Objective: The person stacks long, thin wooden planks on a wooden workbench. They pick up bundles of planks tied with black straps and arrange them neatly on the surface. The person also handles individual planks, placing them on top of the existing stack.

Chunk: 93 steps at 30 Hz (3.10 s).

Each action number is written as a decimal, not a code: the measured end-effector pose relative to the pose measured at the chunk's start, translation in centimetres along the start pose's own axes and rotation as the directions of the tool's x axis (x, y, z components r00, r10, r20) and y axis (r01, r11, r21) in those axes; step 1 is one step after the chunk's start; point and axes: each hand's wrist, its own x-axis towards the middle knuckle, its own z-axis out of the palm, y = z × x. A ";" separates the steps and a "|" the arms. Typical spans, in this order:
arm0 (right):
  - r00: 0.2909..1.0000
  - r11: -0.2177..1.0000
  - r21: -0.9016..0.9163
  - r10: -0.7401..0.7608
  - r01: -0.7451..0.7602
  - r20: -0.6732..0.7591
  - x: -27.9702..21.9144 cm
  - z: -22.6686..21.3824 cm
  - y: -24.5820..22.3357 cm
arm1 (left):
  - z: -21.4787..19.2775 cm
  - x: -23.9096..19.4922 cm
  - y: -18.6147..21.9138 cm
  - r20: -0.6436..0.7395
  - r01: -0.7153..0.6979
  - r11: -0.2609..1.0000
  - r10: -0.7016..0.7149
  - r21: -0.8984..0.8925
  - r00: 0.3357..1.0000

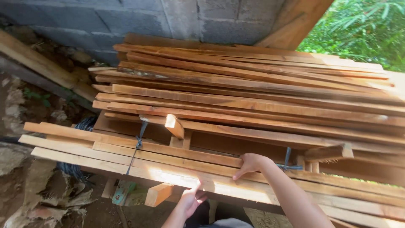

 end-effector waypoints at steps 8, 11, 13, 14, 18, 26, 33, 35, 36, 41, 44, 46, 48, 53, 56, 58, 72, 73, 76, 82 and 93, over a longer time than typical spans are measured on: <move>0.992 0.999 -0.006 -0.046 0.047 0.122 4.8 0.4 1.7 | 1.3 1.0 -1.6 -0.017 0.025 0.974 -0.030 -0.224 0.999; 0.988 0.997 -0.004 -0.071 0.073 0.138 4.0 0.7 1.5 | 1.8 0.3 -2.8 -0.020 -0.005 0.972 0.000 -0.235 1.000; 0.990 0.996 -0.039 -0.077 0.082 0.121 4.0 -0.3 1.6 | 2.8 1.5 -2.7 -0.014 -0.036 0.972 0.034 -0.234 0.999; 0.990 0.998 -0.033 -0.055 0.060 0.129 4.0 0.0 1.7 | 2.4 1.9 -3.4 -0.019 -0.038 0.973 0.034 -0.229 0.999; 0.991 1.000 0.026 -0.015 0.011 0.129 3.4 -0.2 3.9 | 4.7 0.5 -3.9 -0.027 -0.040 0.988 0.036 -0.150 0.999; 0.952 0.968 0.050 -0.232 0.246 -0.201 2.9 1.0 4.8 | 4.6 -2.7 -1.2 -0.087 0.041 0.949 -0.014 0.313 0.996; 0.535 0.646 -0.266 -0.752 0.716 -0.385 3.4 2.0 -6.5 | -6.9 -4.8 0.5 -0.273 -0.194 0.979 0.203 0.058 0.940; 0.643 0.705 -0.203 -0.706 0.680 -0.297 3.3 1.6 -11.9 | -9.1 -5.9 2.9 -0.398 -0.340 0.940 0.306 -0.017 0.865; 0.746 0.772 -0.135 -0.635 0.621 -0.200 3.1 1.7 -14.7 | -10.4 -6.6 3.9 -0.521 -0.468 0.881 0.369 -0.066 0.770; 0.543 0.657 -0.149 -0.712 0.739 -0.445 10.6 4.2 -26.6 | -8.6 -7.9 13.9 -0.545 -0.549 0.825 0.403 -0.131 0.735; 0.828 0.851 -0.004 -0.512 0.525 -0.230 9.1 1.0 -35.2 | -7.8 -4.0 18.3 -0.547 -0.471 0.871 0.327 -0.143 0.771; 0.947 0.947 -0.032 -0.319 0.318 -0.042 10.5 1.0 -37.9 | -7.1 -2.8 19.7 -0.568 -0.445 0.863 0.247 -0.240 0.785; 0.899 0.906 -0.076 -0.423 0.417 -0.111 14.7 2.7 -38.3 | -5.5 -3.7 21.3 -0.667 -0.332 0.914 0.099 -0.232 0.739; 0.940 0.939 0.060 -0.340 0.339 0.008 16.8 2.3 -40.2 | -7.9 -0.9 20.0 -0.624 -0.500 0.758 0.160 -0.419 0.765; 0.945 0.961 0.172 -0.250 0.215 0.212 18.3 1.9 -40.9 | -9.1 -1.3 20.0 -0.513 -0.457 0.722 0.164 -0.519 0.843; 0.912 0.963 0.223 -0.222 0.151 0.345 19.3 1.4 -41.1 | -9.3 -1.7 20.5 -0.440 -0.395 0.713 0.134 -0.579 0.888; 0.928 0.903 0.313 -0.348 0.294 0.134 22.2 3.9 -39.4 | -10.7 -0.8 19.5 -0.312 -0.357 0.764 0.213 -0.537 0.926; 0.927 0.905 0.308 -0.349 0.295 0.138 19.7 3.7 -39.8 | -11.6 -0.4 18.7 -0.315 -0.359 0.760 0.212 -0.542 0.925; 0.847 0.838 0.164 -0.484 0.521 -0.220 14.8 3.1 -38.5 | -12.4 -0.4 16.9 -0.254 -0.355 0.889 0.286 -0.288 0.924; 0.354 0.452 -0.428 -0.888 0.783 -0.292 11.2 6.0 -23.2 | -13.7 -0.9 4.1 -0.654 -0.658 0.748 0.452 -0.093 0.607; 0.998 0.998 0.028 -0.060 0.060 -0.013 6.5 2.0 1.2 | 6.5 -1.2 -5.0 -0.189 -0.139 0.928 0.076 -0.346 0.979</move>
